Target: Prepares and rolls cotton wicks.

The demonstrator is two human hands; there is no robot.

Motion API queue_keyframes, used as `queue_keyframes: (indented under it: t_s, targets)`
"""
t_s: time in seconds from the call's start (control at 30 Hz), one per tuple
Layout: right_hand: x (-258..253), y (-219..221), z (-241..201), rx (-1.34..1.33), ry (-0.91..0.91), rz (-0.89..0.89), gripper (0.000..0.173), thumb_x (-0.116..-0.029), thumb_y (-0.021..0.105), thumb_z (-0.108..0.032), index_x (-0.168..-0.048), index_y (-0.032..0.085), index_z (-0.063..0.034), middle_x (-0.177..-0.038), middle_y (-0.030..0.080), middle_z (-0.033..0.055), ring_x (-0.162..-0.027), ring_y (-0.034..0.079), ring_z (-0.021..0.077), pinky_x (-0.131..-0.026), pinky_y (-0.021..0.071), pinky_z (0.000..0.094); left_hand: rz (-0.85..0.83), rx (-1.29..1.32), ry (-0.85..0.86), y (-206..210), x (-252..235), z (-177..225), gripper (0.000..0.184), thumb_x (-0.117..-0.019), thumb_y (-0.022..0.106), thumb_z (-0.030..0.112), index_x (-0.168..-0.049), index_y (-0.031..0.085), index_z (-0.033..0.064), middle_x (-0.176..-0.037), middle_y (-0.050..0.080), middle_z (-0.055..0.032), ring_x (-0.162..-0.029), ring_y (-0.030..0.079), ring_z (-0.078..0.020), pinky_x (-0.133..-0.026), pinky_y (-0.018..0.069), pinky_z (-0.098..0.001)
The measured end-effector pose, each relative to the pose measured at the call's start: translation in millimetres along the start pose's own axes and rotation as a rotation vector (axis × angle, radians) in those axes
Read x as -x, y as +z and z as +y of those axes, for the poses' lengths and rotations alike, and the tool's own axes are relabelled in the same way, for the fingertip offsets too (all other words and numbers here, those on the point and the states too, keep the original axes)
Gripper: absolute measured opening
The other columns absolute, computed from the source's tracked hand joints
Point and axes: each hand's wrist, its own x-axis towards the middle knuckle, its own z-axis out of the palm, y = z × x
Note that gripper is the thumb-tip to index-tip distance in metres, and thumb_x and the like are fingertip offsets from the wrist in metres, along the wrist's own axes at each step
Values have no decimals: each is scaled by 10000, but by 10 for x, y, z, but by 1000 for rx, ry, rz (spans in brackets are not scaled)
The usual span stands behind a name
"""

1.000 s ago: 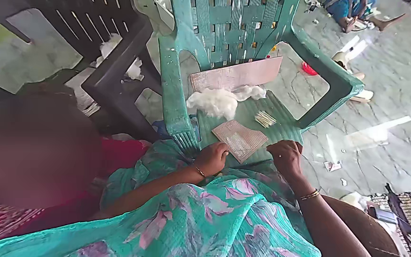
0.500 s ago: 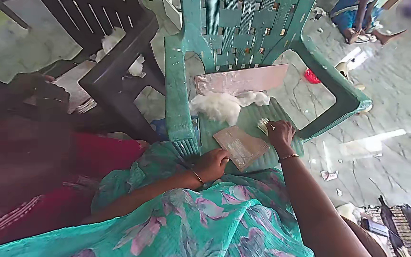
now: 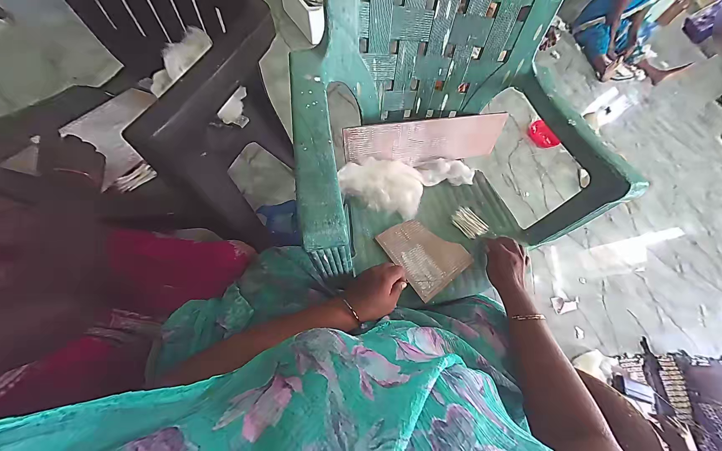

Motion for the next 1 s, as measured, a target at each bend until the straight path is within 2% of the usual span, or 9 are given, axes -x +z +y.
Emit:
queue_keyframes:
  t_s: [0.13,0.27,0.4,0.47,0.63,0.7,0.8,0.9,1.0]
  targets:
    - [-77,-104,-52,-41,38,99,346,-1033,461,-26,-1258,721,-69,-1305,640,255,-1296,535,475,-1055,362,696,27,29,37,-16,19,-30,323,-1073,460,160,-1154,663,-77,-1139,674,-242,-1117,655,-341,-1015,497,-451]
    - [-268,-251,-302,-83,-5,179,396,-991,407,97,-1228,712,8,-1305,637,280,-1286,566,452,-1084,422,604,95,80,96,4,32,-126,327,-1071,465,153,-1153,662,-95,-1129,675,-259,-1108,656,-348,-1019,498,-425]
    - [-524,-300,-750,-52,-149,91,253,-1038,555,-85,-1219,716,-9,-1209,683,251,-1146,653,424,-969,510,600,89,135,83,-8,43,-156,356,-1086,427,170,-1175,619,-116,-1155,647,-284,-1112,641,-356,-1018,491,-417]
    - [-663,-192,-934,-79,-284,57,239,-1002,655,-155,-1188,737,-30,-1172,702,221,-1115,666,399,-936,529,584,80,171,64,-36,47,-165,366,-1094,411,179,-1193,604,-116,-1157,640,-282,-1100,639,-343,-1005,495,-408]
    - [-985,249,-1308,-134,-519,-94,403,-907,758,-80,-1302,690,-42,-1327,663,195,-1265,611,375,-1080,466,555,57,185,82,-58,51,-194,362,-1101,403,188,-1196,596,-103,-1134,637,-266,-1077,641,-329,-981,505,-401]
    - [-1065,405,-1394,-150,-501,-181,455,-912,755,-84,-1354,657,-49,-1386,627,202,-1306,584,381,-1088,460,557,22,178,79,-88,57,-190,367,-1107,392,195,-1206,589,-98,-1146,632,-263,-1092,634,-327,-993,497,-401]
    - [-1051,530,-1507,-140,-370,-213,291,-964,709,-131,-1240,719,-39,-1224,696,213,-1142,656,393,-994,497,575,12,180,113,-96,58,-207,366,-1106,393,181,-1200,591,-113,-1152,632,-278,-1106,631,-344,-1004,491,-406]
    - [-884,467,-1572,-139,-319,-132,185,-1004,654,-143,-1096,758,-21,-1102,726,217,-1035,689,404,-917,512,607,12,179,154,-91,61,-230,354,-1103,405,165,-1197,593,-119,-1155,634,-286,-1111,633,-355,-1010,491,-407]
    - [-710,327,-1565,-208,-239,-10,197,-1008,653,-162,-1095,762,-22,-1076,736,201,-976,699,383,-879,516,599,23,181,164,-66,57,-246,363,-1101,406,171,-1205,593,-123,-1172,633,-293,-1128,632,-371,-1021,489,-428]
